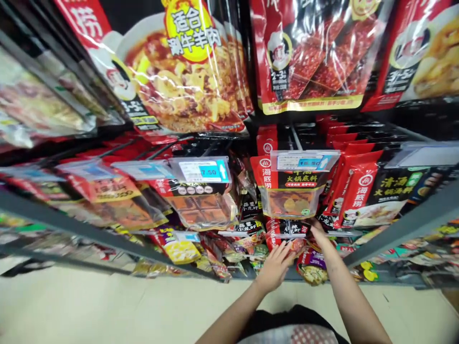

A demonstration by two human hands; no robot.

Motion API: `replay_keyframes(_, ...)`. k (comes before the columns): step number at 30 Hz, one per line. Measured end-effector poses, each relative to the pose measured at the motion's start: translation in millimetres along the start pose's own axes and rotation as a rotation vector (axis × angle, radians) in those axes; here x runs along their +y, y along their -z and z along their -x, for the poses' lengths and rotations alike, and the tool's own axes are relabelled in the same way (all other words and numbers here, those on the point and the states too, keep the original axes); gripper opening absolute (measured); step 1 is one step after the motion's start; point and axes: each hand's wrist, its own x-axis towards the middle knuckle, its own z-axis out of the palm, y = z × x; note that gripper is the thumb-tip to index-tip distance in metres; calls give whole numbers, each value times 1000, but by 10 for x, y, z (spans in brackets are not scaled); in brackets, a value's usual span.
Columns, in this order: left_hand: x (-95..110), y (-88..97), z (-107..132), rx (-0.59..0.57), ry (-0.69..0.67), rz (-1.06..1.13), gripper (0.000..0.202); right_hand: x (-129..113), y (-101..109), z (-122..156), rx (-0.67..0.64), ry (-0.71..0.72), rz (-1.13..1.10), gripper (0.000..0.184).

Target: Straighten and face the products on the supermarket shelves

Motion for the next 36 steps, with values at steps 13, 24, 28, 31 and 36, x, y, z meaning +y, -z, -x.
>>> replay_keyframes(13,34,-224,-289,113,183,-270,68,-89,-108,-51,-263,-97,63,43)
replay_keyframes(24,254,-412,-307,179,316,-216,78,-23,110,153,-339,-212,48,42)
replay_keyframes(28,324,-376,-263,169,302,-196,81,-24,89,230,-291,-183,-90,67)
replay_keyframes(31,330,-341,-80,133,258,-168,80,7,12,256,-180,-119,-162,80)
replay_keyframes(36,246,-486,692,106,358,-100,74,69,-32,99,23,-11,-132,75)
